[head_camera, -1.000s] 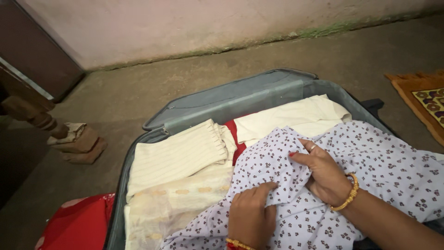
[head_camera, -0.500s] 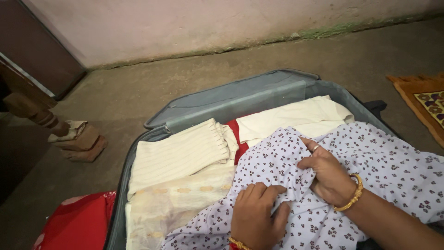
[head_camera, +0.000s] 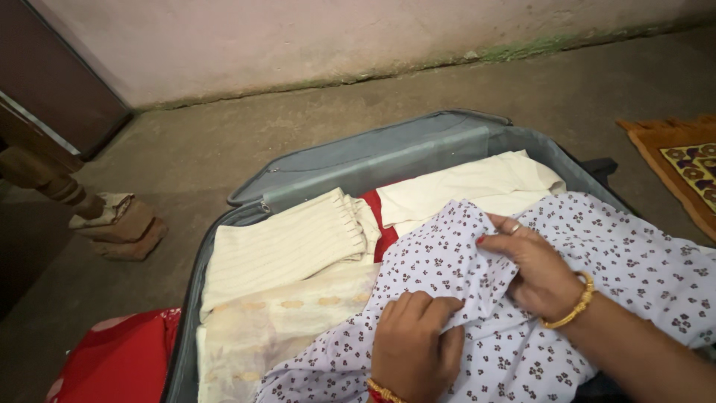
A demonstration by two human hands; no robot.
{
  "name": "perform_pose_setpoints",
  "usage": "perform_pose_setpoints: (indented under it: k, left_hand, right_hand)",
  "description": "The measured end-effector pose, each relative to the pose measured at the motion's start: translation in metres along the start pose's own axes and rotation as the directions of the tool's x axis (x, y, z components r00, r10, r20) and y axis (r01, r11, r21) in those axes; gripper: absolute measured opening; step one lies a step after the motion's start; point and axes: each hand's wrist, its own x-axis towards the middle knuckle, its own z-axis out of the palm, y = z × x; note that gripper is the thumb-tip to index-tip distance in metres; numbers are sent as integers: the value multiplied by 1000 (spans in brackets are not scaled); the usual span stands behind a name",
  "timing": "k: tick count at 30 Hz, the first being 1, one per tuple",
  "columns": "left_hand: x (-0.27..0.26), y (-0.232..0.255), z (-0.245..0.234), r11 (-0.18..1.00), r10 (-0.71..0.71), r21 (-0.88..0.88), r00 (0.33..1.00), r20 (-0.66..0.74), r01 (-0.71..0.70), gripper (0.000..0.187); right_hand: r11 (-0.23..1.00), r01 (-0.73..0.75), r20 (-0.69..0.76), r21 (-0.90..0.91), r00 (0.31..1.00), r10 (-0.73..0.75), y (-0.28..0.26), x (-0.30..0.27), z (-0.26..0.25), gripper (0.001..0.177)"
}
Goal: The person folds various garments and places them into an open suitcase. They handle a white top, a red towel, a dark green garment, a white shirt, a dark striped garment, a floral scarf, and a patterned shirt, arranging them neatly inside the suitcase.
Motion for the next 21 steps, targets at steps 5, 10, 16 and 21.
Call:
perform_pose_setpoints:
  k: [5, 10, 16, 21]
  left_hand:
    - [1, 6, 3, 1000, 28, 1, 999, 22, -29, 18]
    - [3, 10, 5, 999, 49, 8, 996, 74, -50, 17]
    - [1, 13, 6, 996, 87, -33, 994, 69, -85, 16]
    - [3, 17, 5, 998, 66, -6, 994, 83, -65, 12]
  right_hand:
    - [920, 104, -106, -377, 982, -154, -30, -11, -6, 43]
    - [661, 130, 13, -739, 984, -179, -56, -22, -19, 34]
    - [465, 13, -43, -885, 993, -111, -56, -23, -37, 41]
    - [154, -77, -105, -985, 978, -183, -57, -23, -39, 57]
